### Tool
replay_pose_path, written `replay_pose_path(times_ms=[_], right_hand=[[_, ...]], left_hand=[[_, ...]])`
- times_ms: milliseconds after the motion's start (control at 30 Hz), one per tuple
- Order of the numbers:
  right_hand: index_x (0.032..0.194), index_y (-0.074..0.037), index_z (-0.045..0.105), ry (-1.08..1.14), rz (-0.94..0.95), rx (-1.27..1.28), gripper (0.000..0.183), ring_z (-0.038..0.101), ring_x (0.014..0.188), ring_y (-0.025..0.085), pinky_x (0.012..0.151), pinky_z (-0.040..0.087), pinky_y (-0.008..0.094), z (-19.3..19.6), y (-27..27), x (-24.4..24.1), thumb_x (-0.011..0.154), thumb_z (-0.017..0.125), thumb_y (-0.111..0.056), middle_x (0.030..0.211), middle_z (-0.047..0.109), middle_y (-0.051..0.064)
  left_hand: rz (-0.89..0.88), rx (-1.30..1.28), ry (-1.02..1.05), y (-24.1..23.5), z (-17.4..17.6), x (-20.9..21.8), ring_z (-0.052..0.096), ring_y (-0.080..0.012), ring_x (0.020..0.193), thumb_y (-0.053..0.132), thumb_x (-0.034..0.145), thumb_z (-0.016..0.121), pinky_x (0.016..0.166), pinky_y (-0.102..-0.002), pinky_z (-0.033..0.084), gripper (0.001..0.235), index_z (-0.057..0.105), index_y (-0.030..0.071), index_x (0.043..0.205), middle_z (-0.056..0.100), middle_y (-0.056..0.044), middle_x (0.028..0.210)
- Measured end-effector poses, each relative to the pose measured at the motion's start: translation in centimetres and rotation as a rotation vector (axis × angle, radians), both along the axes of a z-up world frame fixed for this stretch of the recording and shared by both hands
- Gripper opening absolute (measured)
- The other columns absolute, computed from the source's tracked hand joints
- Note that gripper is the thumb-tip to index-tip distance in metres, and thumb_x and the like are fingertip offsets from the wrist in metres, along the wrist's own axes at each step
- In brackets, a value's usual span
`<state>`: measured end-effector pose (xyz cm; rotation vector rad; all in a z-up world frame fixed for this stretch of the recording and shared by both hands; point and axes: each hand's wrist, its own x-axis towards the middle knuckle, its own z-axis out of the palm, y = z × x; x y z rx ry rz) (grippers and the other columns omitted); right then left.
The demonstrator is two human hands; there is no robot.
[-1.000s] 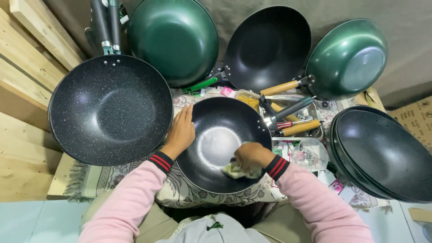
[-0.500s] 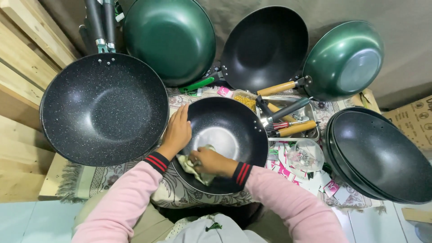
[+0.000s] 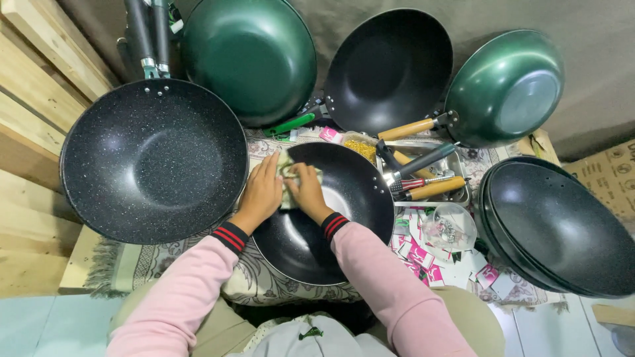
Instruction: Attaching a handle to a wok and wiping the surface clean.
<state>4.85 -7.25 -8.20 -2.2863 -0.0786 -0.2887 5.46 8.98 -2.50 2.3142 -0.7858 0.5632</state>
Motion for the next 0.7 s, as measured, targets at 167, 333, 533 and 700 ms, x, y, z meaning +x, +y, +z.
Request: replay_pose_path(times_ms=[167,333,533,700], right_hand=[[0.114,-0.011,0.057,0.228,0.499,-0.051,0.038,0.064,0.108,0.045,0.093,0.052,0.054,-0.9,1.5,-5.4,0.089,0.072,-0.036,0.103,0.062,0.021],[0.103,-0.013,0.069,0.788,0.768,-0.079,0.028,0.069,0.101,0.036,0.088,0.055,0.046,6.7,-4.5,-11.2,0.080,0.076,-0.029,0.099,0.074,0.016],[0.094,-0.015,0.081,0.693,0.401,-1.043,0.030,0.077,0.087,0.032,0.070,0.061,0.045,7.8,-13.5,-8.5,0.067,0.082,-0.027,0.087,0.077,0.012],[0.119,-0.014,0.069,0.128,0.206,-1.053,0.031,0.062,0.107,0.033,0.076,0.062,0.036,7.4,-12.3,-9.6,0.088,0.070,-0.016,0.114,0.059,0.014]], left_hand=[[0.028,0.019,-0.023,0.0,0.2,-0.8,0.060,-0.0461,0.118,0.011,0.096,0.054,0.100,-0.052,0.048,0.057,0.044,-0.004,0.150,0.057,-0.031,0.132],[0.036,0.074,0.111,0.1,1.5,-1.4,0.057,-0.0458,0.124,0.012,0.100,0.050,0.102,-0.052,0.047,0.056,0.040,-0.003,0.153,0.054,-0.032,0.138],[0.055,0.148,0.230,0.0,3.3,-2.0,0.053,-0.0450,0.131,0.016,0.102,0.049,0.106,-0.053,0.045,0.058,0.035,0.000,0.156,0.050,-0.032,0.144],[0.062,0.197,0.243,0.0,3.4,-2.1,0.050,-0.0445,0.135,0.014,0.102,0.050,0.107,-0.054,0.044,0.058,0.034,0.000,0.156,0.049,-0.032,0.145]])
